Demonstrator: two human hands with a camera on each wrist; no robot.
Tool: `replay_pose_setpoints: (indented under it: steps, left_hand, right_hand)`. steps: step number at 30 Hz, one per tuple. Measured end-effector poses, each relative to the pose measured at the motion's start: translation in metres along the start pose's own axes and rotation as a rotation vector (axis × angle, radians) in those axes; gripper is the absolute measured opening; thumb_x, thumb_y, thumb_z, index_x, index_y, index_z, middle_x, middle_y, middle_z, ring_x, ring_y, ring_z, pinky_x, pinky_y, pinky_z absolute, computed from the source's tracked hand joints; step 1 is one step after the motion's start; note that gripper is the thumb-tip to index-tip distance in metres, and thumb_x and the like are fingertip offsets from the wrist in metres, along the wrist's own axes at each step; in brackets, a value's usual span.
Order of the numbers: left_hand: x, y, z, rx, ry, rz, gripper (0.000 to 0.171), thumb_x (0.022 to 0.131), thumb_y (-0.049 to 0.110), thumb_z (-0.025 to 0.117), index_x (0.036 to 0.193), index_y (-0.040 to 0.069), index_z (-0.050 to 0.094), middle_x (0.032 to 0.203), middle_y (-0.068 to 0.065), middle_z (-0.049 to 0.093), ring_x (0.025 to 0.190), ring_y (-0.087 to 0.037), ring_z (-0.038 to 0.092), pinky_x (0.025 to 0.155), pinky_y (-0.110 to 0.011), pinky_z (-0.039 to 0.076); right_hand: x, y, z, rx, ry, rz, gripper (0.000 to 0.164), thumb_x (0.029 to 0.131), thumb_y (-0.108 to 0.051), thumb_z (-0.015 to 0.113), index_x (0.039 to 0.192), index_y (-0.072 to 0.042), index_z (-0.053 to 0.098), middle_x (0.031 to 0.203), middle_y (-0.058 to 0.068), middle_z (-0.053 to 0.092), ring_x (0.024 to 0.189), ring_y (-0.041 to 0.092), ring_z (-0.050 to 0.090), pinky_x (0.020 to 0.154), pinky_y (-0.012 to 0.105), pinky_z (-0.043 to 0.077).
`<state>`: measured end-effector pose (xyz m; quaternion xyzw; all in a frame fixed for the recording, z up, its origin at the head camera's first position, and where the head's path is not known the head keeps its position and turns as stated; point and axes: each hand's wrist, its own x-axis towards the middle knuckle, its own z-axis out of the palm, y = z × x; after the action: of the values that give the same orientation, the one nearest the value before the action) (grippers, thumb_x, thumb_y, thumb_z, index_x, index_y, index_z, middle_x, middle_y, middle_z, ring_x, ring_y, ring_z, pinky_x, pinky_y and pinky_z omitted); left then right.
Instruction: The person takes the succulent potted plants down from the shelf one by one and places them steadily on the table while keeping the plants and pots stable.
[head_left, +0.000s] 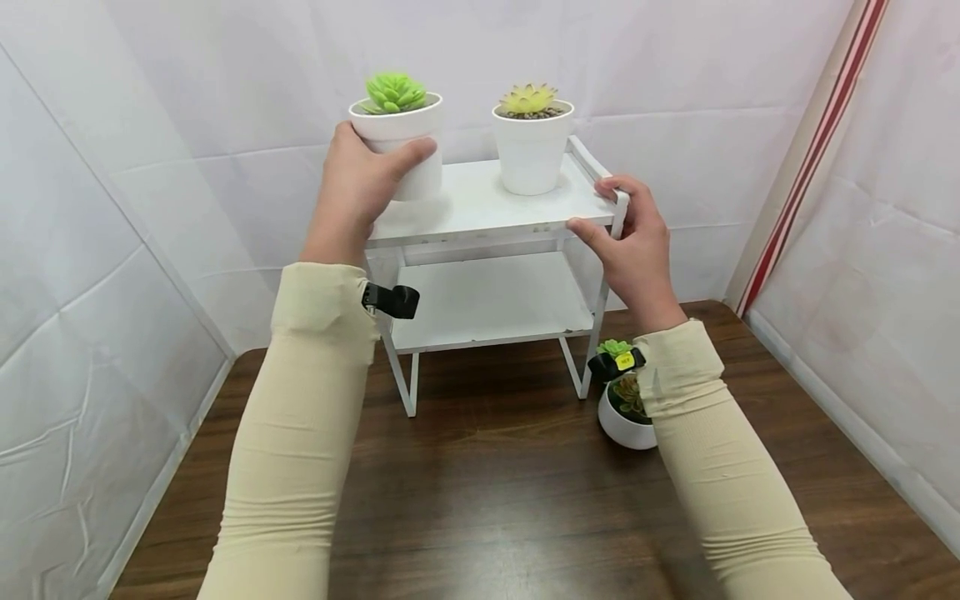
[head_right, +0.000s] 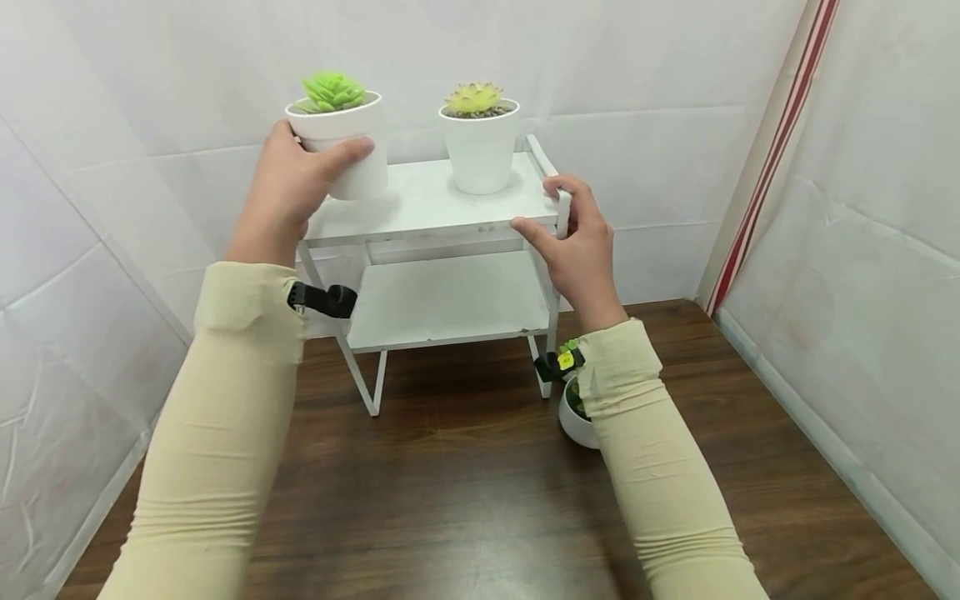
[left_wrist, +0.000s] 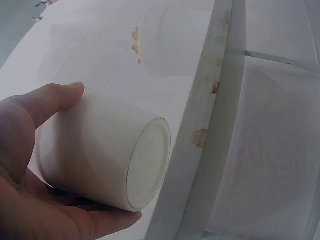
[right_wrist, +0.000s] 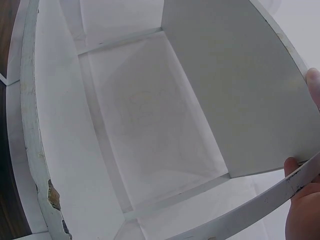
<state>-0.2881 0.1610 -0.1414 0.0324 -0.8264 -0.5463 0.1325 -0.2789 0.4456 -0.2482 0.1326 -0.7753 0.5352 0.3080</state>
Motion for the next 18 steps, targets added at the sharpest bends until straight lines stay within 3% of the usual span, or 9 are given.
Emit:
replay_pose_setpoints:
  steps: [13,18]
  left_hand:
    - [-0.013,0.006,-0.015,-0.050,-0.004,0.030,0.086,0.078,0.042,0.078,0.146,0.018,0.031,0.142,0.001,0.045,0.126,-0.014,0.046,0.107,-0.029,0.039]
    - [-0.017,0.010,-0.021,-0.048,-0.003,0.037,0.086,0.078,0.044,0.079,0.146,0.019,0.032,0.141,0.001,0.046,0.126,-0.015,0.046,0.107,-0.031,0.039]
  right_hand:
    - [0.000,0.000,0.000,-0.002,-0.005,0.004,0.056,0.082,-0.025,0.079,0.130,-0.014,0.051,0.079,0.000,0.047,0.063,0.013,0.042,0.056,0.023,0.039]
    - [0.001,-0.001,-0.002,-0.007,-0.010,0.001,0.057,0.083,-0.026,0.078,0.131,-0.015,0.050,0.081,-0.001,0.048,0.066,0.014,0.047,0.059,0.022,0.043]
